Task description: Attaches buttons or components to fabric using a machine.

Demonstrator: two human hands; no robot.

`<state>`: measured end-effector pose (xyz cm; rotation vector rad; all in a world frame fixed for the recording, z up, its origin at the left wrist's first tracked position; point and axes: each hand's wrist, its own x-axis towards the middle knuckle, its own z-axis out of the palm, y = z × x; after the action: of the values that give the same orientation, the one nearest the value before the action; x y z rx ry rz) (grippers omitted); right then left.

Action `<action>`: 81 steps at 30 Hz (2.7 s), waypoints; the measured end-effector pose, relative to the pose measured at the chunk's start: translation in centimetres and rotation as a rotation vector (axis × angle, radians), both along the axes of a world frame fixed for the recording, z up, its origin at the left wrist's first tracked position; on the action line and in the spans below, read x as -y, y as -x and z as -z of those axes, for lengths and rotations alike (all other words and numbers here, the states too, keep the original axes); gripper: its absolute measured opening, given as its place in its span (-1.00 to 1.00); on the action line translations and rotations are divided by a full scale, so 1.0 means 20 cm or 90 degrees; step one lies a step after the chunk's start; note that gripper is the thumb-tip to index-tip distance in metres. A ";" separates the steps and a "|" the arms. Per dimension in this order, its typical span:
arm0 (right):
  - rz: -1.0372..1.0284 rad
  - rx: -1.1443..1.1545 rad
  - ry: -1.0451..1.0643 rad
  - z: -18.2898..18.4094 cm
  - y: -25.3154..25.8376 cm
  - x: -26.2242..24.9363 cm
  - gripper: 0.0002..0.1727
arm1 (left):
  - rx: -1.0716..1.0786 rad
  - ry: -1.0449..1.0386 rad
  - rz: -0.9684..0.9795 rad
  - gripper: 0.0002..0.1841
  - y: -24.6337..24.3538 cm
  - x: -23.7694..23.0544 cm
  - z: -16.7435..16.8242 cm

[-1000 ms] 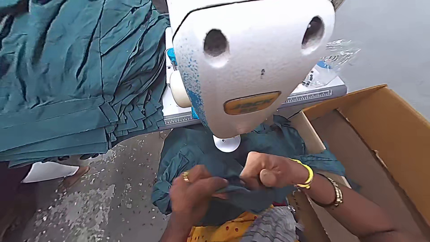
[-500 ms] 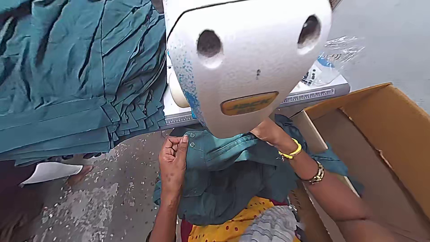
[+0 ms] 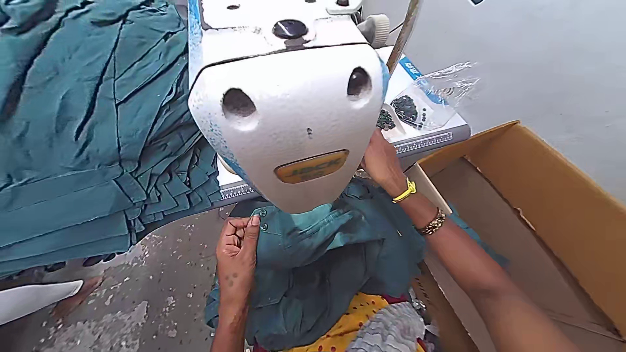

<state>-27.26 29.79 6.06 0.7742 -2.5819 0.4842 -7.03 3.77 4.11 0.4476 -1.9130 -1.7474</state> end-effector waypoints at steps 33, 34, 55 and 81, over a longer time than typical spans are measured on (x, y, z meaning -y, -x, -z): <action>-0.393 -0.193 0.022 -0.19 -0.39 0.26 -0.86 | 0.085 0.238 0.475 -0.56 -0.31 0.33 -0.03; -0.383 -0.158 0.052 -0.18 -0.39 0.25 -0.87 | 0.094 0.238 0.456 -0.52 -0.26 0.28 -0.03; -0.212 -0.074 0.264 0.04 -0.46 0.23 -0.76 | 0.087 0.124 0.221 -0.50 0.23 -0.09 -0.18; -0.351 -0.309 0.037 -0.15 -0.42 0.28 -0.80 | 0.196 0.523 0.437 -0.26 -0.36 0.07 0.11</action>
<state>-18.89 24.26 9.14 1.3945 -1.8885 0.4521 0.20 2.42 1.82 -0.3013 -3.0129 -1.0590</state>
